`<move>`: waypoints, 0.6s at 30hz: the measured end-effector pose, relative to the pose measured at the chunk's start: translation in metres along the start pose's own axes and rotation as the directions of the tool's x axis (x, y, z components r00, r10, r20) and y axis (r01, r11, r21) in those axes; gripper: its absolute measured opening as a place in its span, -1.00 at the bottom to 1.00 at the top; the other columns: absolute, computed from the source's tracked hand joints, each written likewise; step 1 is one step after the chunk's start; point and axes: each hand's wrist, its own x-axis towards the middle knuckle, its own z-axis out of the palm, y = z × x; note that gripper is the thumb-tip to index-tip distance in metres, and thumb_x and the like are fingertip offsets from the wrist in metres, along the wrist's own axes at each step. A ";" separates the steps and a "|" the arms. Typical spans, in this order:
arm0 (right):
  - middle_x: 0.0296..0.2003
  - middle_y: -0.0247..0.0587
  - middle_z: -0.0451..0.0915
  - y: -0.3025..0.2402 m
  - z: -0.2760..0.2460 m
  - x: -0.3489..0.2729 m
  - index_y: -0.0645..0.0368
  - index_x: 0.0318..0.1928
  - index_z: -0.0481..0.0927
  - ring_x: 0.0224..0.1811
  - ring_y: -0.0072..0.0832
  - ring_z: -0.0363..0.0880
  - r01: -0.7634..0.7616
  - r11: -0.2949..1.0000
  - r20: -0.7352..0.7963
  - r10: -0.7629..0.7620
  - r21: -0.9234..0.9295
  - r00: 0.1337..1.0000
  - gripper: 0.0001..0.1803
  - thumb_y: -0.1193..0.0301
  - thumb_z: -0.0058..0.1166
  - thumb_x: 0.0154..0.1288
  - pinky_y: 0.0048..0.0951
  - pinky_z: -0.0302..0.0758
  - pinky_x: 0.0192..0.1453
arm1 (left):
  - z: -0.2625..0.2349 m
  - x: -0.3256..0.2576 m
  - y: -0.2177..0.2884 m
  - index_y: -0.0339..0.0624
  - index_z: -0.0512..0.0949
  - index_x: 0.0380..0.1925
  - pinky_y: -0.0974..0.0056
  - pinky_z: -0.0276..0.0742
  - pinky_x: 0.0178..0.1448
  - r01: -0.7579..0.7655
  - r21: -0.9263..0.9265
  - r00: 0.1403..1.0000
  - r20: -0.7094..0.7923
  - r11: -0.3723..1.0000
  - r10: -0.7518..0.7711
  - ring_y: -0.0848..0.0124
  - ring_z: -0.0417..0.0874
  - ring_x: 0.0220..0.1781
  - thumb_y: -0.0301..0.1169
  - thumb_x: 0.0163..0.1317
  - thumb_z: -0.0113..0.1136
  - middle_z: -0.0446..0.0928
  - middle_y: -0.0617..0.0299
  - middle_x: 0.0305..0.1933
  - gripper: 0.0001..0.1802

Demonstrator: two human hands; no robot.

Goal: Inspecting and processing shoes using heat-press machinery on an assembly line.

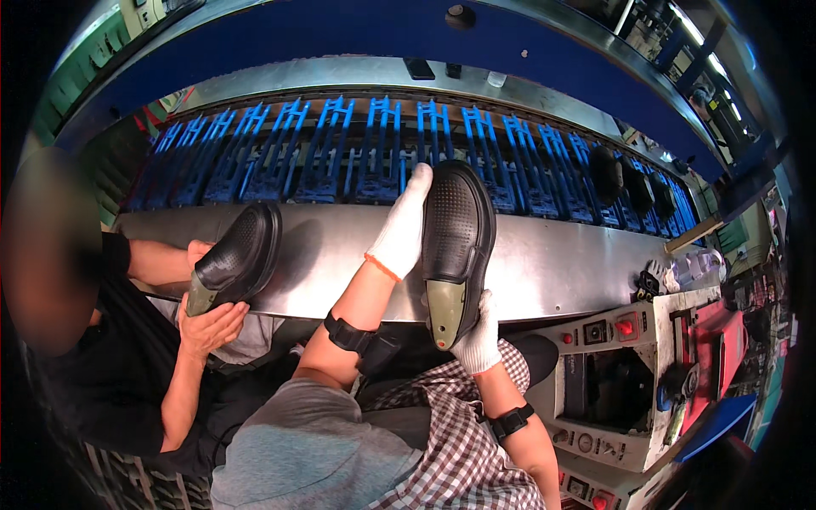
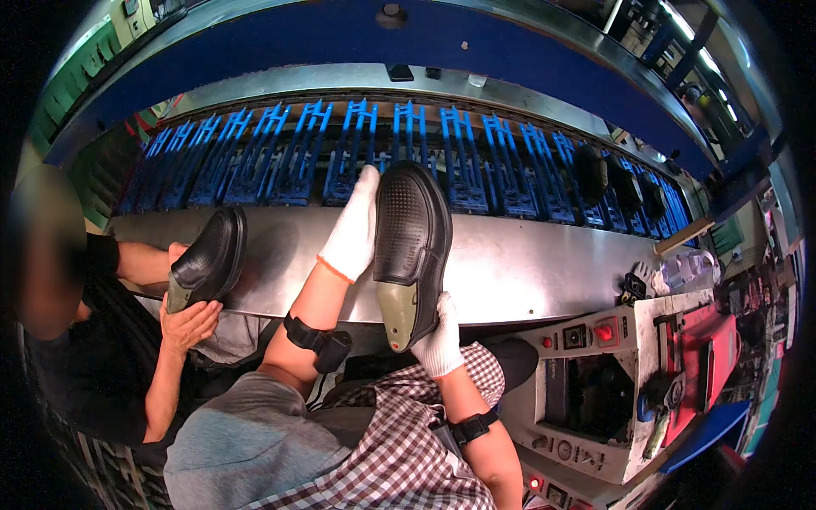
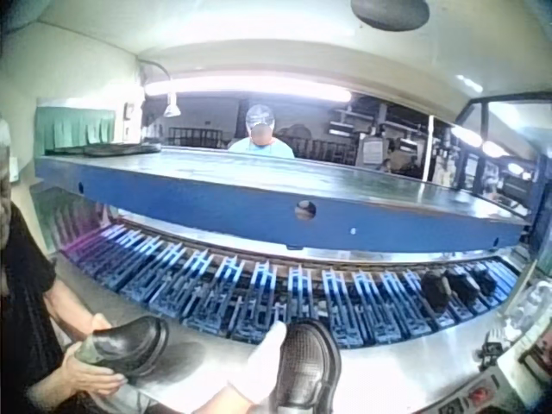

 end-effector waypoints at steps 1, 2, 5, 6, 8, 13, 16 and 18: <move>0.32 -0.01 0.57 0.000 0.001 0.000 0.09 0.45 0.42 0.29 -0.04 0.61 -0.002 1.000 -0.012 0.002 -0.004 1.000 -0.16 -0.31 -0.24 0.53 -0.02 0.65 0.21 | 0.000 0.001 0.000 -0.30 0.39 0.43 0.23 0.45 0.40 0.019 -0.023 0.999 0.028 1.000 -0.018 0.39 0.56 0.24 -0.20 0.46 0.20 0.56 0.16 0.28 -0.37; 0.32 -0.01 0.56 0.001 0.002 -0.001 0.09 0.45 0.42 0.29 -0.05 0.60 0.001 1.000 -0.032 -0.001 -0.002 0.999 -0.17 -0.30 -0.25 0.54 -0.02 0.64 0.23 | 0.001 0.001 -0.002 -0.34 0.36 0.43 0.23 0.47 0.40 -0.101 0.191 0.994 -0.014 0.976 0.105 0.35 0.56 0.26 -0.20 0.42 0.26 0.56 0.13 0.28 -0.31; 0.34 -0.02 0.55 0.000 0.004 -0.002 0.09 0.46 0.41 0.30 -0.06 0.59 -0.020 0.999 -0.033 0.022 0.036 0.999 -0.17 -0.30 -0.25 0.54 -0.01 0.61 0.28 | 0.000 0.005 -0.006 -0.38 0.31 0.45 0.22 0.48 0.41 -0.212 0.445 0.975 0.035 0.870 0.220 0.31 0.56 0.30 -0.20 0.31 0.40 0.55 0.06 0.29 -0.18; 0.34 -0.02 0.55 -0.001 0.003 -0.003 0.09 0.46 0.41 0.30 -0.06 0.59 -0.013 1.000 -0.022 0.014 0.020 1.000 -0.17 -0.30 -0.25 0.54 -0.01 0.61 0.28 | -0.001 0.006 -0.006 -0.38 0.30 0.45 0.21 0.46 0.43 -0.254 0.568 0.963 0.075 0.783 0.258 0.30 0.55 0.31 -0.19 0.28 0.42 0.54 0.05 0.30 -0.15; 0.34 -0.21 0.56 -0.003 0.004 -0.005 0.05 0.39 0.47 0.38 -0.22 0.52 -0.060 0.988 0.110 0.044 0.142 0.993 -0.40 -0.06 0.02 0.58 -0.02 0.43 0.50 | -0.002 0.008 -0.007 -0.37 0.31 0.45 0.21 0.44 0.45 -0.250 0.600 0.966 0.102 0.760 0.237 0.30 0.54 0.32 -0.21 0.26 0.44 0.53 0.04 0.32 -0.15; 0.34 -0.21 0.56 -0.001 0.007 -0.006 0.09 0.40 0.46 0.38 -0.21 0.52 -0.013 0.994 0.089 0.003 0.104 0.996 -0.40 -0.04 -0.03 0.62 -0.02 0.43 0.51 | -0.001 0.009 -0.002 -0.35 0.36 0.41 0.22 0.44 0.42 -0.126 0.152 0.991 -0.036 0.980 0.132 0.33 0.54 0.30 -0.30 0.28 0.43 0.55 0.11 0.26 -0.23; 0.34 -0.21 0.56 -0.001 0.009 -0.007 0.09 0.41 0.45 0.38 -0.21 0.52 0.016 0.996 0.062 -0.022 0.088 0.998 -0.40 -0.05 -0.05 0.62 -0.02 0.43 0.51 | 0.001 0.005 -0.002 -0.35 0.38 0.41 0.21 0.47 0.41 -0.220 0.563 0.973 0.064 0.797 0.223 0.34 0.55 0.28 -0.25 0.27 0.48 0.58 0.11 0.21 -0.22; 0.34 -0.21 0.56 -0.002 0.008 -0.008 0.09 0.41 0.45 0.37 -0.21 0.52 0.033 0.995 0.036 -0.036 0.091 0.999 -0.40 -0.05 -0.05 0.62 -0.03 0.43 0.50 | 0.000 0.002 -0.003 -0.36 0.36 0.42 0.21 0.44 0.44 -0.261 0.501 0.965 0.125 0.825 0.230 0.32 0.51 0.33 -0.22 0.23 0.53 0.55 0.08 0.24 -0.15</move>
